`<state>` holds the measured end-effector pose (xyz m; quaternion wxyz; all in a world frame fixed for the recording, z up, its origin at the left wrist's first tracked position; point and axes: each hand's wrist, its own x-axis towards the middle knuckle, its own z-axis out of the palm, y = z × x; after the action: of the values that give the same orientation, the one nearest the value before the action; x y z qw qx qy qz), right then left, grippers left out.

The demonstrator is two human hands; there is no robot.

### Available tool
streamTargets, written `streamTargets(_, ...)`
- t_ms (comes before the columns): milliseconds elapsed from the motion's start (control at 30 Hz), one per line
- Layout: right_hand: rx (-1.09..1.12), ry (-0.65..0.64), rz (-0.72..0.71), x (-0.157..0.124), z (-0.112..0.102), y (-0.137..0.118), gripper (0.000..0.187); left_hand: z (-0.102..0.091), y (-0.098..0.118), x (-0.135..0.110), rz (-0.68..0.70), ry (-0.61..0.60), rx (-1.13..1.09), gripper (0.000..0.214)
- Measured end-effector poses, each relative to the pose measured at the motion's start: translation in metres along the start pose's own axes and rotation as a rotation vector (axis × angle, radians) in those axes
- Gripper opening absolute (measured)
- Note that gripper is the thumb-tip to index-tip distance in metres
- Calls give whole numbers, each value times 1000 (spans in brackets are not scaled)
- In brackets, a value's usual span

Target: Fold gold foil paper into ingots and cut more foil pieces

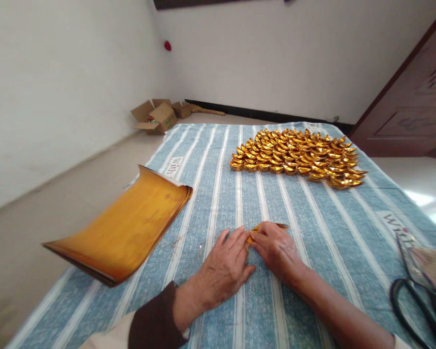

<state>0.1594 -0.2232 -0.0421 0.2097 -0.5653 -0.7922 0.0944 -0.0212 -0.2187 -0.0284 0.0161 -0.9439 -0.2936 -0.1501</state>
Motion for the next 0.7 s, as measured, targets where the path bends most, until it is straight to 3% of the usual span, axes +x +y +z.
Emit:
streamTargets(300, 193, -5, 1, -4, -2, 6, 15, 4, 1, -2, 32, -2, 46, 42)
streamTargets(467, 148, 21, -53, -9, 4, 12, 19, 3, 0, -2, 31, -20, 16, 41)
streamTargets(700, -167, 62, -355, -15, -7, 8, 18, 1, -1, -1, 11, -6, -39, 41)
